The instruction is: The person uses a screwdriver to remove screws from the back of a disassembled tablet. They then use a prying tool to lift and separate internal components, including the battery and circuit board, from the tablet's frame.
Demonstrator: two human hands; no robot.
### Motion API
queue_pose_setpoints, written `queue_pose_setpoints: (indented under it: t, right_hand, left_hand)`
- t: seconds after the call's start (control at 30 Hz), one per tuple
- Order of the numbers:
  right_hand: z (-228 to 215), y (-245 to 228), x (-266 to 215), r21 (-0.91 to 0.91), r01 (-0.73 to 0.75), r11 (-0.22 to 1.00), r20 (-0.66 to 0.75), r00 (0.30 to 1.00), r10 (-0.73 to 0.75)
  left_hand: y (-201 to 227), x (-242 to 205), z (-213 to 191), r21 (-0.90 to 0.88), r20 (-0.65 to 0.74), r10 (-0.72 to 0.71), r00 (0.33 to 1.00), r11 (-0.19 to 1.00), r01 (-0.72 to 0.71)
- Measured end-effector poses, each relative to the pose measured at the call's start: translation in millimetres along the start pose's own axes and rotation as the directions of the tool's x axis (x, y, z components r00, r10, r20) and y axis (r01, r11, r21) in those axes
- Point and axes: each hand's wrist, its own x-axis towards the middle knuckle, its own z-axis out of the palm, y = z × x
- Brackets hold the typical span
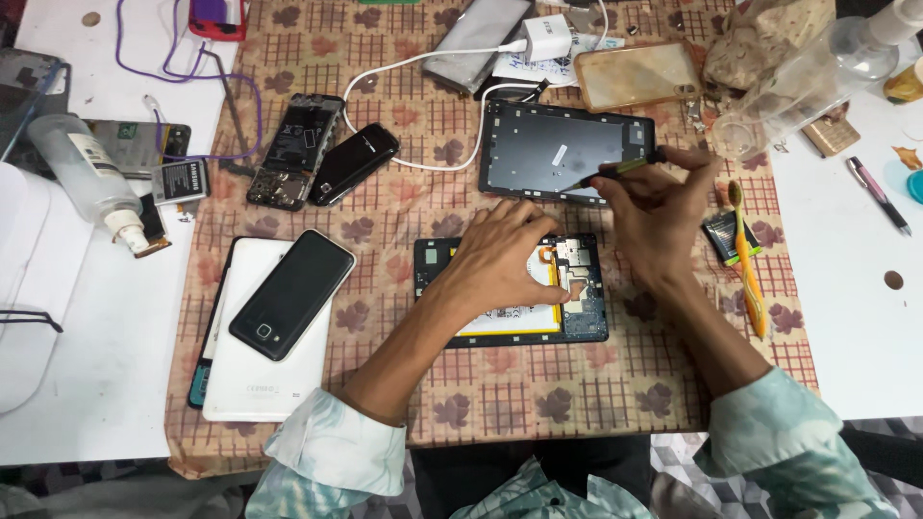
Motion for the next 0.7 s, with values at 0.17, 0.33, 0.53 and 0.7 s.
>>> queue_pose_setpoints:
  t: [0.17,0.33,0.53,0.7]
  right_hand:
    - [-18.8,-8.9,-13.6,0.140,-0.045,0.989,-0.043,0.998,0.051]
    - [-45.4,-26.6,-42.7,0.184,-0.067,0.981,-0.070,0.994,0.081]
    - [-59.7,-43.3,-78.1,0.230,-0.179,0.957,-0.132,0.968,0.213]
    - [-63.9,-50.4,-97.4,0.170,-0.310,0.935,-0.133,0.933,0.333]
  left_hand:
    - [3.1,1.9,-2.9,0.023,0.044,-0.037,0.998,0.999,0.036]
    - [2.1,-0.2,-4.6,-0.012,0.018,0.000,1.000,1.000,0.000]
    - [1.5,0.1,-2.7,-0.033,-0.009,0.028,1.000,0.999,-0.028]
    - [-0.7,1.4,2.6,-0.026,-0.020,0.035,0.999,0.999,-0.035]
